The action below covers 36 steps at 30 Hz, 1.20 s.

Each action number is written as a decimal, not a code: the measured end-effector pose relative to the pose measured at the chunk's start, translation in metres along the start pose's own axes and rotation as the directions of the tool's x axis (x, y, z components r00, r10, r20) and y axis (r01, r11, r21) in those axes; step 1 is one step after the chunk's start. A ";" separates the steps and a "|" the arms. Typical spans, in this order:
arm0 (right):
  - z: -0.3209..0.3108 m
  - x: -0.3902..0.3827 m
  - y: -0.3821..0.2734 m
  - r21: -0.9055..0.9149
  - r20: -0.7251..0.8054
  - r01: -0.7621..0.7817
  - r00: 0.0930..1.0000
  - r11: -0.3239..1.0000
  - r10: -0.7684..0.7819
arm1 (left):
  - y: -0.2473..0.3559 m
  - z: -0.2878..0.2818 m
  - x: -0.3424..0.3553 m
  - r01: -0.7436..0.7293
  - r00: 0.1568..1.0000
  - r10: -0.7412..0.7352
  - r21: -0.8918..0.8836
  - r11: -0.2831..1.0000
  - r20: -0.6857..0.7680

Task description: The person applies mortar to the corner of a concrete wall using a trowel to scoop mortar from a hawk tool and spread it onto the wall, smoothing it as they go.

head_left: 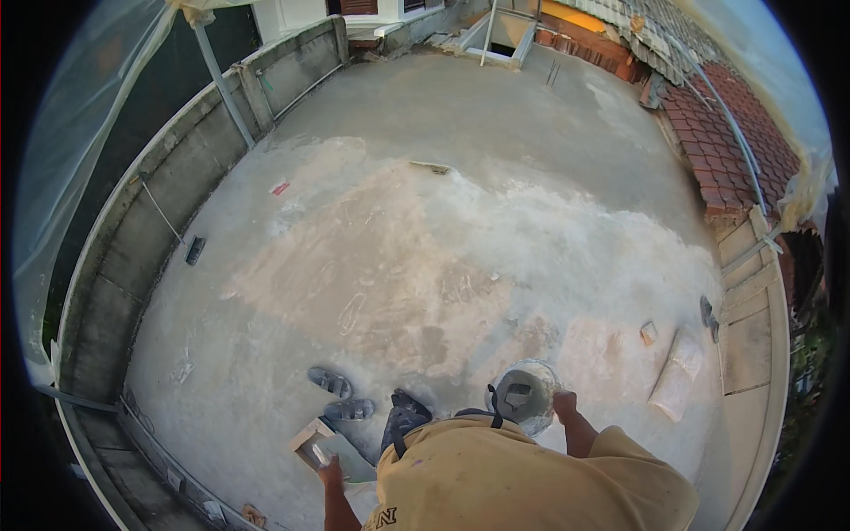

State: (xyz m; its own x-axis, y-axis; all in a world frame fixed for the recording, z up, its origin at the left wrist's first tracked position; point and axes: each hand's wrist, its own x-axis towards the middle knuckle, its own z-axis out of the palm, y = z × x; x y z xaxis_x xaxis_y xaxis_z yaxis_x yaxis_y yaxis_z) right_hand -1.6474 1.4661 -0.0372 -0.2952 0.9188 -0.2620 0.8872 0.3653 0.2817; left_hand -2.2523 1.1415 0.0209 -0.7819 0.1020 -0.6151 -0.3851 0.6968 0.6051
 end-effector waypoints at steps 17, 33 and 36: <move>-0.190 0.460 -0.191 0.001 0.238 0.166 0.958 0.986 -0.162 | 0.350 0.082 0.229 0.189 0.977 -0.172 0.143 0.972 -0.125; -0.357 0.943 -0.303 -0.150 0.134 0.247 0.965 0.957 -0.227 | 0.655 0.152 0.523 0.392 0.911 -0.379 0.061 0.918 -0.161; -0.422 1.040 -0.338 0.637 0.198 -0.090 0.979 0.765 -0.050 | 0.778 0.150 0.609 0.128 0.986 -0.118 0.087 0.988 -0.116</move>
State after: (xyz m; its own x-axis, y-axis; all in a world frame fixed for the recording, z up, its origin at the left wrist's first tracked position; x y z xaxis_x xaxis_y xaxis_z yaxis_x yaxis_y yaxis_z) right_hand -2.4040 2.3611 -0.0155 -0.2626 0.8517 -0.4535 0.9316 0.1014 -0.3491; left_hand -2.9543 1.8524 0.0415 -0.7825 -0.0638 -0.6194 -0.4383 0.7630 0.4751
